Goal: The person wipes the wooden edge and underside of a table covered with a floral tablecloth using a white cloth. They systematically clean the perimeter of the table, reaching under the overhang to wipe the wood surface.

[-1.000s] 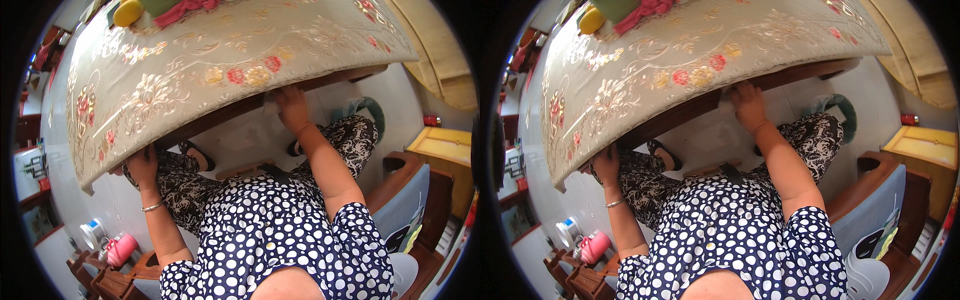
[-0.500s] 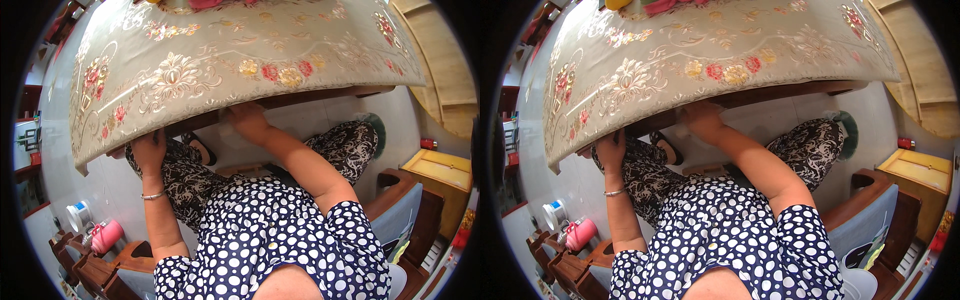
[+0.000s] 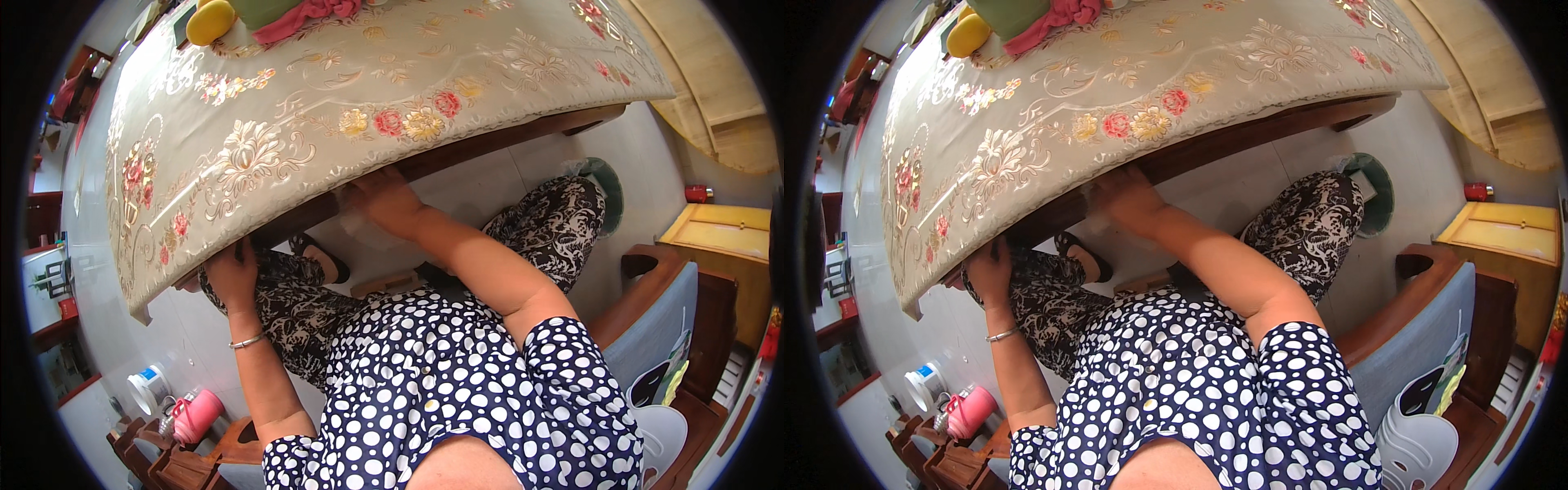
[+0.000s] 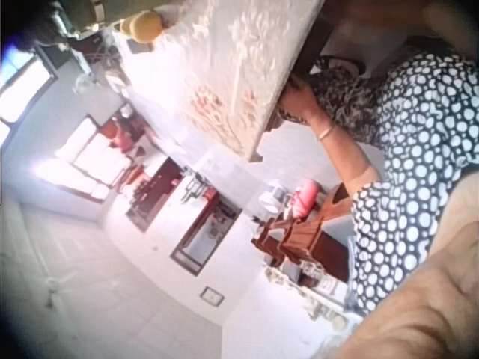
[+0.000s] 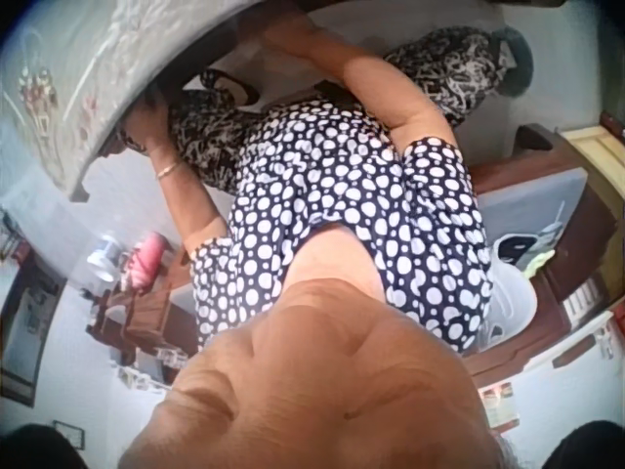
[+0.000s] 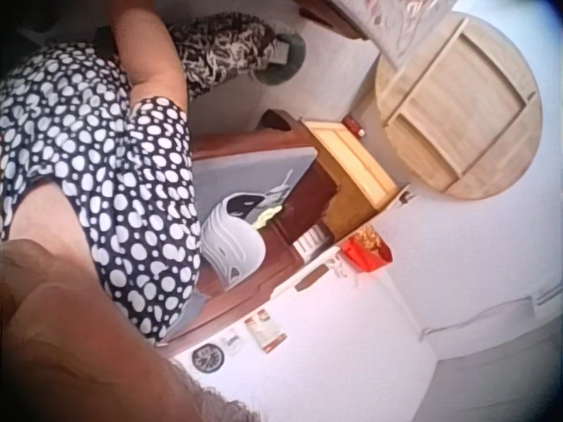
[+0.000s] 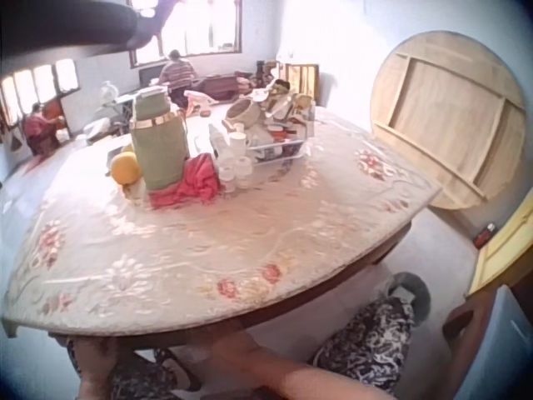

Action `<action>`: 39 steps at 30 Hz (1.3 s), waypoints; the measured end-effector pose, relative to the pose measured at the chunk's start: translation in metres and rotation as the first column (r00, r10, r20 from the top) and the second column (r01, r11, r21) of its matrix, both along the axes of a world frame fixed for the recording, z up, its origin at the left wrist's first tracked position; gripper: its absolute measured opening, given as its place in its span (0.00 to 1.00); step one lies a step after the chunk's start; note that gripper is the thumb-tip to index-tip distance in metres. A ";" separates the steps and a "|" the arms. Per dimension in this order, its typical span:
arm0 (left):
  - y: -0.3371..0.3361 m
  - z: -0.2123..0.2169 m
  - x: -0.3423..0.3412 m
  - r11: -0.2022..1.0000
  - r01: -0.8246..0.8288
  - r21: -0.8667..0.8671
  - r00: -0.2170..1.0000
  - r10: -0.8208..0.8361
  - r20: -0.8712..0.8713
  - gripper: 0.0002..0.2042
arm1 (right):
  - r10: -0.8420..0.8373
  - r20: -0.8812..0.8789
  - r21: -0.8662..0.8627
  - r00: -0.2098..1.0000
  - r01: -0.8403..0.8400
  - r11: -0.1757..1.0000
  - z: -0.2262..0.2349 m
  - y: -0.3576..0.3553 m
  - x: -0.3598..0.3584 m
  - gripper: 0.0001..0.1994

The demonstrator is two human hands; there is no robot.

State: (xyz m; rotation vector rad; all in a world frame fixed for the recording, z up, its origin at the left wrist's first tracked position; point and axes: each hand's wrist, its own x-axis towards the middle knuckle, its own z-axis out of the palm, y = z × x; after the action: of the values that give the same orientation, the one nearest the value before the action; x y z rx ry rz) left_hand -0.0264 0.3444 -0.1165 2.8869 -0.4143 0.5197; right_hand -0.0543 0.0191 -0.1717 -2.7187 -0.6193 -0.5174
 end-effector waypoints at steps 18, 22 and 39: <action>0.007 -0.005 0.003 0.996 0.020 0.089 1.000 -0.019 -0.005 0.15 | -0.771 -0.354 -0.610 0.529 0.494 0.619 0.052 -0.235 -0.020 0.25; 0.007 -0.006 0.004 0.995 0.036 0.097 0.999 -0.037 0.009 0.15 | -0.836 0.001 -0.427 0.548 0.757 0.495 0.027 -0.253 -0.037 0.22; -0.001 0.001 -0.003 1.000 0.020 0.024 0.999 -0.021 0.029 0.13 | -0.208 0.047 -0.082 0.977 0.211 0.974 -0.014 -0.093 -0.028 0.13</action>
State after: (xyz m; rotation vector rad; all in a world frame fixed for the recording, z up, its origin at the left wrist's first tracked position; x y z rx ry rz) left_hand -0.0296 0.3433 -0.1153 2.8980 -0.4568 0.5576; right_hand -0.0820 -0.0742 -0.1854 -2.8805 -0.3728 -0.6078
